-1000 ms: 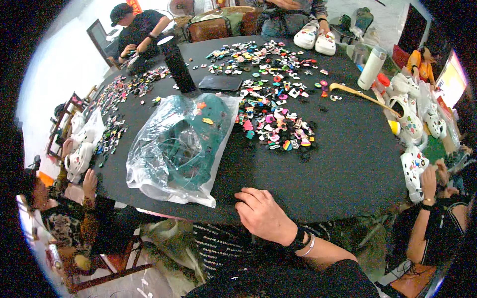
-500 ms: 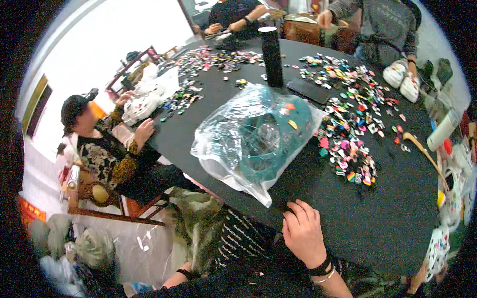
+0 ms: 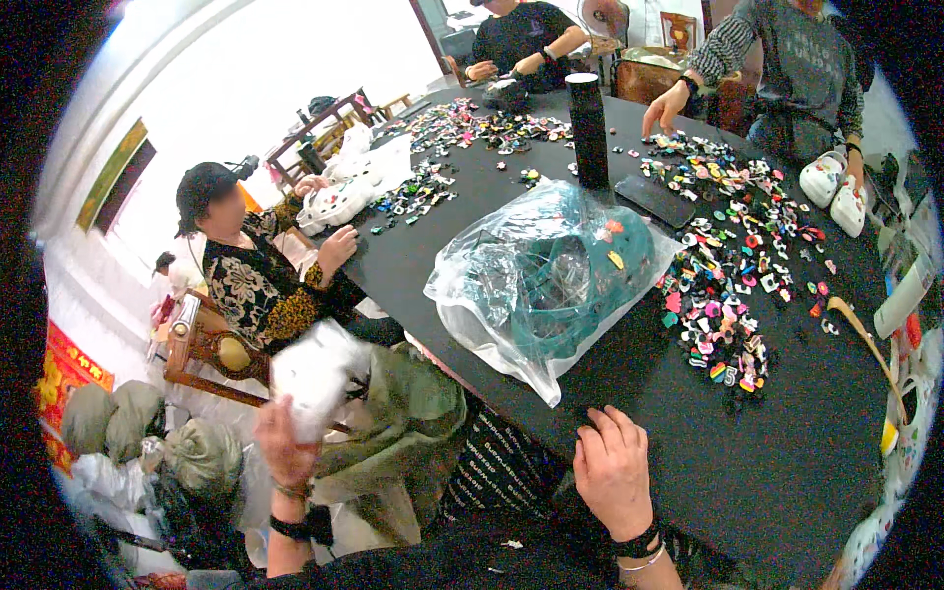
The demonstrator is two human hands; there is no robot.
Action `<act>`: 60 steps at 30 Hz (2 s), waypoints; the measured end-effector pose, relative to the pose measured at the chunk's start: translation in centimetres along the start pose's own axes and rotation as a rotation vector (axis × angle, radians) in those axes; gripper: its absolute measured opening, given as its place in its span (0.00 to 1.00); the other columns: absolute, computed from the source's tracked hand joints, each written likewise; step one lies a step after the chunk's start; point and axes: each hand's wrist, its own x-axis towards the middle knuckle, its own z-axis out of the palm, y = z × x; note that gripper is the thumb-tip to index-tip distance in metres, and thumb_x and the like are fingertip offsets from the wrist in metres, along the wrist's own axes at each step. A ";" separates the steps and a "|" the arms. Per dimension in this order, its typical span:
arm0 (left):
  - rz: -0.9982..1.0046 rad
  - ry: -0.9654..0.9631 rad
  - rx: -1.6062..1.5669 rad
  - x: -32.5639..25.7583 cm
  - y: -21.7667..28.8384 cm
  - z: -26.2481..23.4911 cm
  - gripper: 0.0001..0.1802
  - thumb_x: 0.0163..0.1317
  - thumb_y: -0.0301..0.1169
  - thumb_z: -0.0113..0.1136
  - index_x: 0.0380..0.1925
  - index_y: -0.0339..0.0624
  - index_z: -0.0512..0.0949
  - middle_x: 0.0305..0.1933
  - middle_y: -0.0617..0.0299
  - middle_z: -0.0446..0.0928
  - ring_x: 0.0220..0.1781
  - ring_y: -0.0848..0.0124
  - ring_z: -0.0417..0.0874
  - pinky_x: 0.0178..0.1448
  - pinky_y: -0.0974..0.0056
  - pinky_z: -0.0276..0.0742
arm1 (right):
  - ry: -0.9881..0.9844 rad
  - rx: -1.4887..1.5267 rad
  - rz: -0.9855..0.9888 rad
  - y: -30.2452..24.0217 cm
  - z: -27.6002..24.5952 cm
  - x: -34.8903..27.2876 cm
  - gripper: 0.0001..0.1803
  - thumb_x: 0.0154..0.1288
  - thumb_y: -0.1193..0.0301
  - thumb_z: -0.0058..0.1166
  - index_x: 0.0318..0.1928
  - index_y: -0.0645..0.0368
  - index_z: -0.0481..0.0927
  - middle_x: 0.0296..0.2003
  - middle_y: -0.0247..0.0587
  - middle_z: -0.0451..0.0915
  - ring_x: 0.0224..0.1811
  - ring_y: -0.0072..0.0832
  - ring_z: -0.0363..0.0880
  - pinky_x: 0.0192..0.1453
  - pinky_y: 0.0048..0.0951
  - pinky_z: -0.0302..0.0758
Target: Decorating Crocs shoes with various small colorful charms.
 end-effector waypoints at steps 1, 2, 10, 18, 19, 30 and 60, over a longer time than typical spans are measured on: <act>0.017 0.113 0.083 1.4 0.0 -1.8 0.38 0.46 0.38 0.69 0.60 0.39 0.73 0.53 0.47 0.75 0.57 0.47 0.74 0.61 0.49 0.67 | -0.009 0.010 -0.014 -0.2 0.1 0.1 0.12 0.58 0.74 0.59 0.43 0.62 0.78 0.51 0.47 0.78 0.60 0.44 0.73 0.61 0.46 0.69; 0.036 0.223 0.160 2.9 0.1 -3.0 0.37 0.48 0.38 0.69 0.61 0.39 0.73 0.54 0.47 0.74 0.59 0.48 0.73 0.62 0.48 0.66 | -0.007 0.011 -0.025 -0.3 0.2 0.1 0.12 0.58 0.74 0.59 0.43 0.62 0.78 0.51 0.47 0.78 0.60 0.44 0.73 0.61 0.46 0.69; 0.130 0.550 0.082 16.9 1.4 -1.3 0.37 0.45 0.33 0.71 0.60 0.43 0.74 0.57 0.51 0.72 0.61 0.51 0.71 0.65 0.49 0.62 | 0.057 0.003 -0.007 -0.1 0.1 -0.4 0.11 0.57 0.75 0.60 0.41 0.62 0.78 0.51 0.47 0.78 0.59 0.44 0.73 0.59 0.46 0.69; 0.276 0.554 -0.032 25.9 4.0 7.7 0.36 0.45 0.30 0.64 0.60 0.43 0.72 0.57 0.51 0.72 0.62 0.54 0.71 0.61 0.50 0.64 | 0.045 -0.003 -0.019 -0.4 0.1 -0.2 0.09 0.58 0.75 0.59 0.40 0.62 0.79 0.49 0.46 0.79 0.57 0.44 0.74 0.59 0.45 0.70; 0.293 0.534 0.003 26.6 4.4 8.9 0.37 0.44 0.29 0.63 0.61 0.45 0.72 0.58 0.52 0.71 0.63 0.54 0.70 0.61 0.50 0.64 | 0.045 -0.001 -0.014 -0.4 0.2 -0.3 0.09 0.58 0.75 0.59 0.40 0.62 0.79 0.49 0.46 0.79 0.57 0.44 0.74 0.58 0.45 0.70; 0.373 0.182 -0.091 22.0 11.7 22.9 0.38 0.53 0.23 0.57 0.68 0.55 0.67 0.72 0.47 0.59 0.70 0.50 0.64 0.63 0.50 0.67 | 0.044 -0.015 0.007 -0.5 0.5 0.1 0.09 0.58 0.75 0.59 0.40 0.61 0.79 0.48 0.45 0.80 0.57 0.44 0.75 0.59 0.45 0.71; 0.523 -0.025 -0.641 17.9 20.5 11.9 0.34 0.55 0.37 0.67 0.65 0.56 0.73 0.63 0.36 0.70 0.67 0.42 0.67 0.73 0.45 0.59 | 0.042 -0.032 -0.019 -0.3 0.5 -0.3 0.09 0.59 0.75 0.58 0.41 0.59 0.79 0.49 0.43 0.79 0.58 0.41 0.74 0.60 0.43 0.70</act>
